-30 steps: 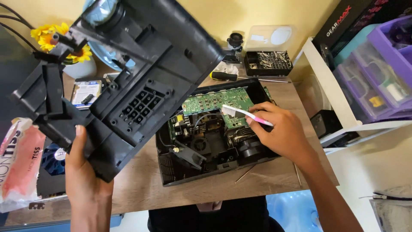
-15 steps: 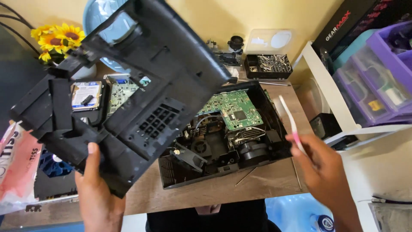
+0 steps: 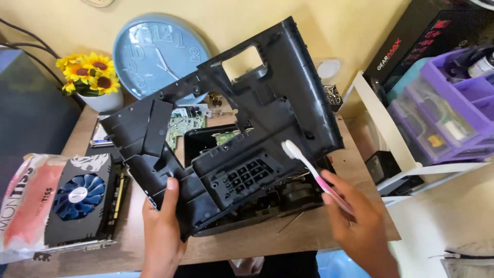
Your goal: Cleaning the internal plastic cover of an electronic device using a toothbrush to remove dust from crevices.
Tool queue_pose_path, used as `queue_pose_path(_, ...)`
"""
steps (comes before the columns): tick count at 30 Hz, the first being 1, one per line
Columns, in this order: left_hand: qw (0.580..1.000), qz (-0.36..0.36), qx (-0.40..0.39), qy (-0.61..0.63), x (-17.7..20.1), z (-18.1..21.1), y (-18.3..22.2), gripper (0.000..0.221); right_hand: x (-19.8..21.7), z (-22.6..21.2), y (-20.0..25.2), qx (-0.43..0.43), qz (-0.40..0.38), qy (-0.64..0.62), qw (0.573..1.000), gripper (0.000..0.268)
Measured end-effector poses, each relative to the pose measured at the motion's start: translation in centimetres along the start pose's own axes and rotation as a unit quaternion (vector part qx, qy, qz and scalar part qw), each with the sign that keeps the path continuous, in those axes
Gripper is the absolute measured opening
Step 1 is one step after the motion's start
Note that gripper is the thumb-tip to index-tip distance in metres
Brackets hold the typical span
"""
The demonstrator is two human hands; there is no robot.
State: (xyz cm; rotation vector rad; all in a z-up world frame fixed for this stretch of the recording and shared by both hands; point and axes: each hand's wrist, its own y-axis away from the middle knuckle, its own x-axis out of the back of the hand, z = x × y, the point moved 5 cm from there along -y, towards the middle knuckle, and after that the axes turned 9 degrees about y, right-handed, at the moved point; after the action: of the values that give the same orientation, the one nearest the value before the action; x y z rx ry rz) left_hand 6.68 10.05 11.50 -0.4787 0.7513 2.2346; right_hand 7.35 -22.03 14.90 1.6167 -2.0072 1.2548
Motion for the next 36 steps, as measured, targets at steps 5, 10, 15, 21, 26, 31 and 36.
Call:
queue_pose_path(5,1.000,-0.016,0.015,0.014,-0.6,0.4,0.3,0.048,-1.4,-3.3,0.1,0.189,0.032,0.045,0.980,0.037)
queue_pose_path(10,0.999,-0.003,0.004,0.035,-0.1,-0.4,-0.5,0.046,-1.0,-3.1,0.6,0.161,0.081,0.047,0.982,0.026)
queue_pose_path(15,0.999,0.002,0.027,0.031,-0.9,0.5,0.6,0.052,-3.6,-2.7,0.8,0.140,-0.031,-0.017,0.989,0.028)
queue_pose_path(21,0.998,-0.013,0.035,0.050,-1.0,0.6,0.7,0.053,-5.0,-1.8,1.4,0.099,-0.046,-0.052,0.993,0.023)
queue_pose_path(26,0.998,-0.027,0.014,0.045,-0.9,0.4,0.4,0.057,-5.0,-2.4,1.3,0.074,-0.016,0.001,0.997,0.022)
queue_pose_path(31,0.998,-0.035,0.019,0.058,-0.9,0.5,0.5,0.053,-6.6,-3.0,2.0,0.094,-0.046,-0.054,0.993,0.028)
queue_pose_path(36,0.998,-0.039,0.014,0.054,-0.7,0.7,0.3,0.056,-6.7,-3.6,2.0,0.164,-0.058,-0.056,0.983,0.029)
